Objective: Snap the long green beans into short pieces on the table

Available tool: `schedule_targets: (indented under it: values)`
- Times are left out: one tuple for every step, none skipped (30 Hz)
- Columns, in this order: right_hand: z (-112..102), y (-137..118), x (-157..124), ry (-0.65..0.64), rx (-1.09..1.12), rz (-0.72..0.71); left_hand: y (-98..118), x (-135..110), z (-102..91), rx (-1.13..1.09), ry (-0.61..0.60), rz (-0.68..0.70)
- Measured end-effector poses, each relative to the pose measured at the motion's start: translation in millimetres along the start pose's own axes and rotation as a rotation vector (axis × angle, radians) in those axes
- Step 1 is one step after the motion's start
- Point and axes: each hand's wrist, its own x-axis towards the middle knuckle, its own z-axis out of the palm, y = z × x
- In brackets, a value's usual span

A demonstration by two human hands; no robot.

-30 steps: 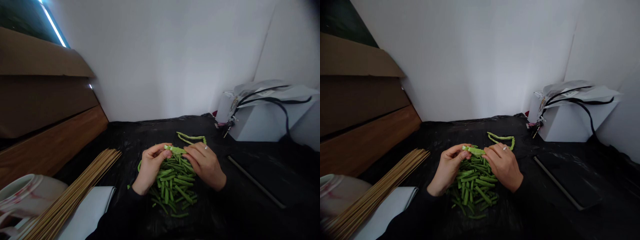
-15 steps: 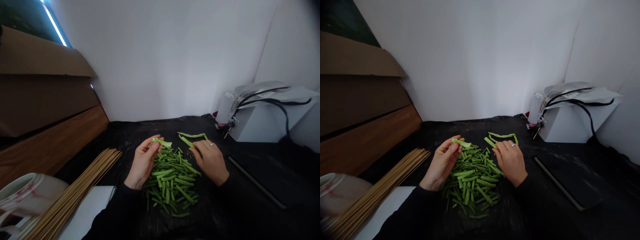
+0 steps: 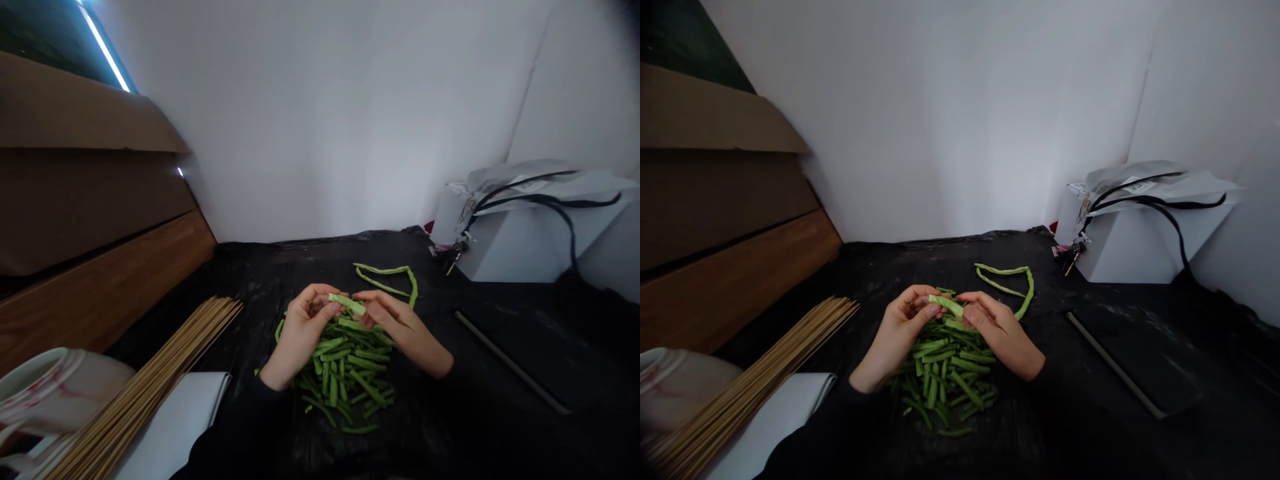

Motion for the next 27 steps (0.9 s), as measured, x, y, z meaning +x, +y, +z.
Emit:
schedule_targets:
  values:
    - [1.9, 0.2, -0.1, 0.011, 0.112, 0.023, -1.1, -0.6, 1.6, 0.011, -0.011, 0.007]
    - [3.4, 1.0, -0.1, 0.030, 0.193, 0.033, -2.0, -1.4, 3.1, 0.028, -0.022, 0.016]
    - [4.5, 2.2, 0.1, 0.054, 0.246, 0.040, -2.7, -2.2, 4.6, 0.058, -0.028, 0.028]
    - [4.9, 3.6, 0.5, 0.081, 0.274, 0.048, -3.0, -3.0, 5.9, 0.108, -0.027, 0.046]
    - [4.7, 5.0, 0.9, 0.109, 0.283, 0.059, -2.9, -3.9, 6.8, 0.178, -0.017, 0.073]
    - [4.1, 6.1, 1.3, 0.132, 0.279, 0.074, -2.6, -4.6, 7.4, 0.263, -0.001, 0.108]
    - [3.3, 6.7, 1.7, 0.151, 0.271, 0.087, -2.2, -5.3, 7.5, 0.350, 0.017, 0.148]
    - [2.6, 7.0, 2.0, 0.167, 0.262, 0.093, -1.8, -5.7, 7.1, 0.426, 0.031, 0.186]
    - [2.1, 6.9, 2.3, 0.182, 0.255, 0.091, -1.6, -6.0, 6.5, 0.483, 0.036, 0.219]
    - [1.9, 6.4, 2.5, 0.196, 0.251, 0.088, -1.8, -6.1, 5.7, 0.518, 0.037, 0.246]
    - [2.2, 5.7, 2.6, 0.211, 0.248, 0.085, -2.4, -6.2, 4.9, 0.539, 0.034, 0.268]
    - [2.7, 4.9, 2.7, 0.227, 0.245, 0.084, -3.3, -6.2, 4.3, 0.553, 0.031, 0.286]
    - [3.5, 4.0, 2.7, 0.244, 0.242, 0.084, -4.5, -6.4, 4.0, 0.566, 0.027, 0.300]
    - [4.3, 3.1, 2.7, 0.257, 0.237, 0.083, -5.6, -6.7, 4.0, 0.579, 0.021, 0.308]
    - [5.0, 2.1, 2.6, 0.266, 0.233, 0.080, -6.5, -7.2, 4.3, 0.590, 0.017, 0.306]
    - [5.6, 1.3, 2.5, 0.267, 0.228, 0.076, -7.1, -7.8, 4.8, 0.594, 0.012, 0.293]
    - [6.0, 0.6, 2.4, 0.265, 0.224, 0.070, -7.3, -8.5, 5.4, 0.588, 0.002, 0.269]
    - [6.1, 0.0, 2.4, 0.259, 0.220, 0.066, -7.1, -9.2, 6.0, 0.573, -0.011, 0.239]
    - [6.1, -0.3, 2.5, 0.254, 0.218, 0.065, -6.7, -9.9, 6.4, 0.557, -0.026, 0.213]
    - [5.9, -0.3, 2.6, 0.251, 0.217, 0.067, -6.1, -10.4, 6.7, 0.549, -0.039, 0.198]
    - [5.8, 0.0, 2.8, 0.252, 0.219, 0.070, -5.7, -10.7, 6.8, 0.560, -0.053, 0.197]
    - [5.7, 0.6, 3.0, 0.257, 0.225, 0.071, -5.4, -10.8, 6.7, 0.587, -0.065, 0.209]
    - [5.7, 1.4, 3.3, 0.263, 0.237, 0.073, -5.5, -10.7, 6.6, 0.624, -0.071, 0.229]
    - [5.8, 2.5, 3.5, 0.268, 0.253, 0.077, -5.7, -10.5, 6.6, 0.661, -0.070, 0.249]
    - [6.1, 3.6, 3.7, 0.271, 0.271, 0.084, -6.0, -10.3, 6.5, 0.694, -0.068, 0.265]
    - [6.4, 4.7, 3.8, 0.267, 0.289, 0.091, -6.3, -10.1, 6.5, 0.717, -0.067, 0.277]
    - [6.7, 5.6, 3.8, 0.255, 0.300, 0.096, -6.4, -10.2, 6.5, 0.732, -0.078, 0.288]
